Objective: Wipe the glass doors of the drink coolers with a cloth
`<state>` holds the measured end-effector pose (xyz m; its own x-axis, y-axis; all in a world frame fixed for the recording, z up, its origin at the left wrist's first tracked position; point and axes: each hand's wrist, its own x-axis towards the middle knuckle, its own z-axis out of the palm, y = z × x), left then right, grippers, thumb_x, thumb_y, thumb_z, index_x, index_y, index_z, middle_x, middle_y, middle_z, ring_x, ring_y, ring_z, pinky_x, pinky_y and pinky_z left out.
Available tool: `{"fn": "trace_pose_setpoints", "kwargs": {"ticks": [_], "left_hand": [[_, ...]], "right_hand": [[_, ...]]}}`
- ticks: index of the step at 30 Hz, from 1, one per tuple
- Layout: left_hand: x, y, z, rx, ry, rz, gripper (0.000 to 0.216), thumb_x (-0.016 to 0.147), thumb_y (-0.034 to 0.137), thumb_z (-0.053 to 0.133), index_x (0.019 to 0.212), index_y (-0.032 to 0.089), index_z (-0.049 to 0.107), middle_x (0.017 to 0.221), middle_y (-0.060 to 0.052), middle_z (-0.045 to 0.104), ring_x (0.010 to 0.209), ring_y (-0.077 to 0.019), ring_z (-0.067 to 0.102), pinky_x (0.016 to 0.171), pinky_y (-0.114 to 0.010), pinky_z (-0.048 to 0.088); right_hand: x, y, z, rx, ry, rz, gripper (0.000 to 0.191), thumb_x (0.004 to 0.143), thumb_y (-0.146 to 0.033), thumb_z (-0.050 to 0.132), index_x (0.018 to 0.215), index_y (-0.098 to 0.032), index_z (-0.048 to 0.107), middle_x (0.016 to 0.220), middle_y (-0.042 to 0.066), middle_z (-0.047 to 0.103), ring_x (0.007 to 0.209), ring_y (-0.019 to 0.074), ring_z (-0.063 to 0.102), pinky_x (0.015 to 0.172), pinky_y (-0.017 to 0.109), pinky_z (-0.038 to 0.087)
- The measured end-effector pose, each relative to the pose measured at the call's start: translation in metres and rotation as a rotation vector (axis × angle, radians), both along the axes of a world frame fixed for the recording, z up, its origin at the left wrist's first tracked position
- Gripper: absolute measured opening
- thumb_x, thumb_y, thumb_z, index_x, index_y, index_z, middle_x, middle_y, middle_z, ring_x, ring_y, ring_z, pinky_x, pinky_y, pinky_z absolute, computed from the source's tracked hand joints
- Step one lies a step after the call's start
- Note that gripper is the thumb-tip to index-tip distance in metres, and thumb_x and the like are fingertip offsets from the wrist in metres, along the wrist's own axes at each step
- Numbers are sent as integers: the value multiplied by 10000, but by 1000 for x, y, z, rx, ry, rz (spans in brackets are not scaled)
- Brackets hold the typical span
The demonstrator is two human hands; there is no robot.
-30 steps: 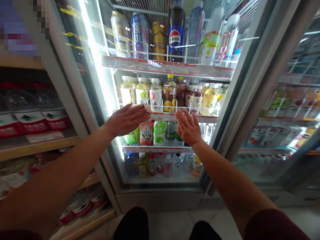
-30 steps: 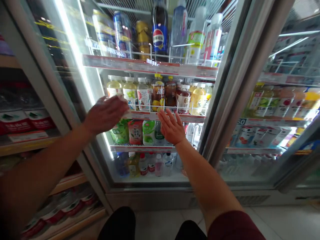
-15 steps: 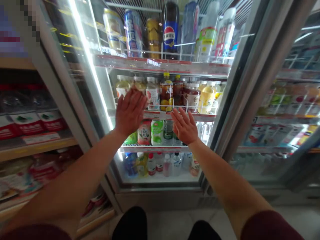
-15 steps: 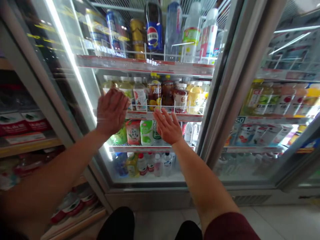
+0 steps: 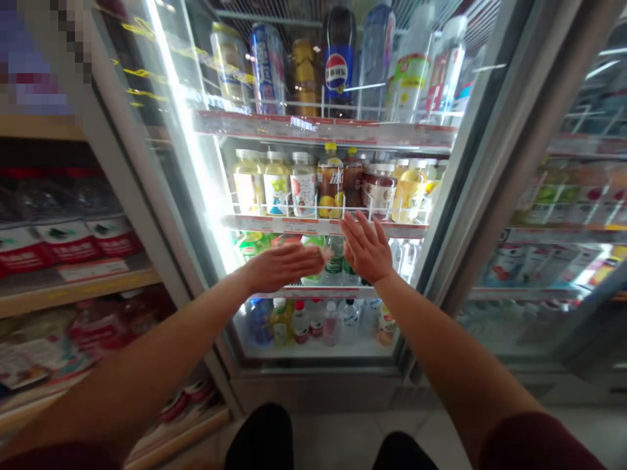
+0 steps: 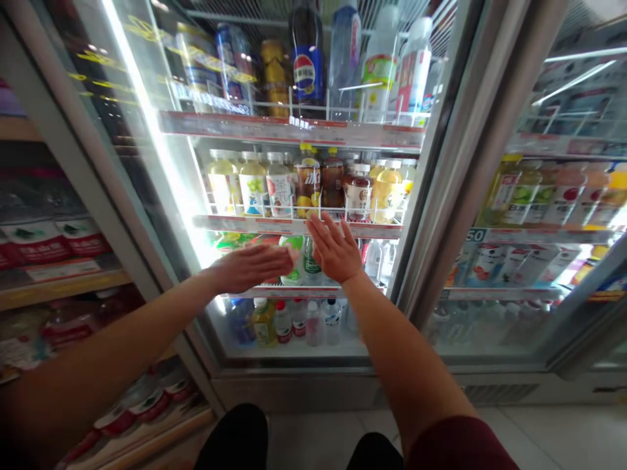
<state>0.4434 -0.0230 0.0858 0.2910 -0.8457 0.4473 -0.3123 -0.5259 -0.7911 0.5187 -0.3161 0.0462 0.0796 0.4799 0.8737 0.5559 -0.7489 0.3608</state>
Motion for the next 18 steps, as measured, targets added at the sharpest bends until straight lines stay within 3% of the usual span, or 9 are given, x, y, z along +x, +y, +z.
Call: {"fn": "trace_pose_setpoints", "kwargs": {"ticks": [2, 5, 6, 7, 10, 11, 12, 15, 18], "left_hand": [[0, 10, -6, -5, 17, -24, 561, 966, 204, 495, 1489, 389, 409, 1547, 75, 467, 1535, -111, 208, 1275, -355, 229], [0, 22, -2, -533, -170, 136, 658, 973, 230, 494, 1585, 266, 254, 1635, -71, 315, 1558, -262, 135, 1272, -553, 173], [0, 23, 0, -622, -198, 149, 663, 975, 243, 496, 1589, 236, 247, 1643, -102, 285, 1559, -294, 104, 1262, -584, 178], [-1, 23, 1, -605, -179, 125, 644, 978, 245, 493, 1582, 239, 269, 1642, -100, 291, 1559, -295, 104, 1258, -577, 200], [-3, 22, 6, -184, 72, -23, 549, 995, 202, 464, 1507, 385, 387, 1574, 41, 432, 1523, -188, 269, 1258, -431, 276], [-4, 23, 10, -122, 121, -39, 538, 999, 192, 455, 1488, 411, 406, 1554, 70, 459, 1499, -165, 325, 1261, -414, 274], [-4, 26, 14, -169, 112, -24, 532, 1003, 193, 451, 1491, 401, 405, 1556, 62, 456, 1490, -172, 345, 1267, -437, 258], [-5, 32, 25, -664, -186, 99, 577, 1007, 235, 461, 1564, 225, 312, 1624, -96, 335, 1534, -308, 227, 1246, -613, 208], [0, 25, 15, -629, -263, 109, 603, 998, 243, 491, 1569, 212, 302, 1631, -115, 315, 1554, -321, 133, 1233, -602, 244]], "right_hand": [[1, 0, 0, -3, -28, -14, 627, 1013, -244, 401, 1609, -238, 207, 1597, 33, 405, 1524, 222, 291, 1284, 471, 155], [2, 0, 0, 2, -87, -21, 630, 1010, -240, 410, 1608, -228, 212, 1589, 33, 417, 1524, 214, 289, 1287, 456, 137], [2, 0, 0, 4, -92, -21, 629, 1009, -242, 415, 1607, -228, 218, 1587, 33, 419, 1524, 214, 291, 1287, 455, 135], [2, 0, 0, 6, -91, -21, 626, 1009, -243, 417, 1605, -230, 227, 1585, 35, 421, 1522, 216, 295, 1286, 455, 136], [1, 0, 0, 9, -102, -28, 612, 1005, -244, 425, 1595, -221, 267, 1573, 44, 440, 1516, 217, 310, 1285, 454, 138], [0, 1, 1, 10, -122, -32, 609, 1001, -240, 432, 1590, -207, 282, 1566, 48, 450, 1517, 215, 306, 1286, 450, 134], [-1, 1, 1, 9, -148, -35, 607, 996, -235, 441, 1584, -192, 298, 1559, 50, 460, 1522, 212, 294, 1287, 445, 128], [-4, 2, 3, 3, -206, -43, 612, 972, -215, 488, 1563, -150, 343, 1541, 53, 482, 1545, 198, 221, 1293, 424, 103], [-5, 2, 5, 8, -223, -44, 618, 954, -209, 524, 1548, -135, 370, 1532, 55, 494, 1557, 182, 160, 1297, 412, 82]]}}
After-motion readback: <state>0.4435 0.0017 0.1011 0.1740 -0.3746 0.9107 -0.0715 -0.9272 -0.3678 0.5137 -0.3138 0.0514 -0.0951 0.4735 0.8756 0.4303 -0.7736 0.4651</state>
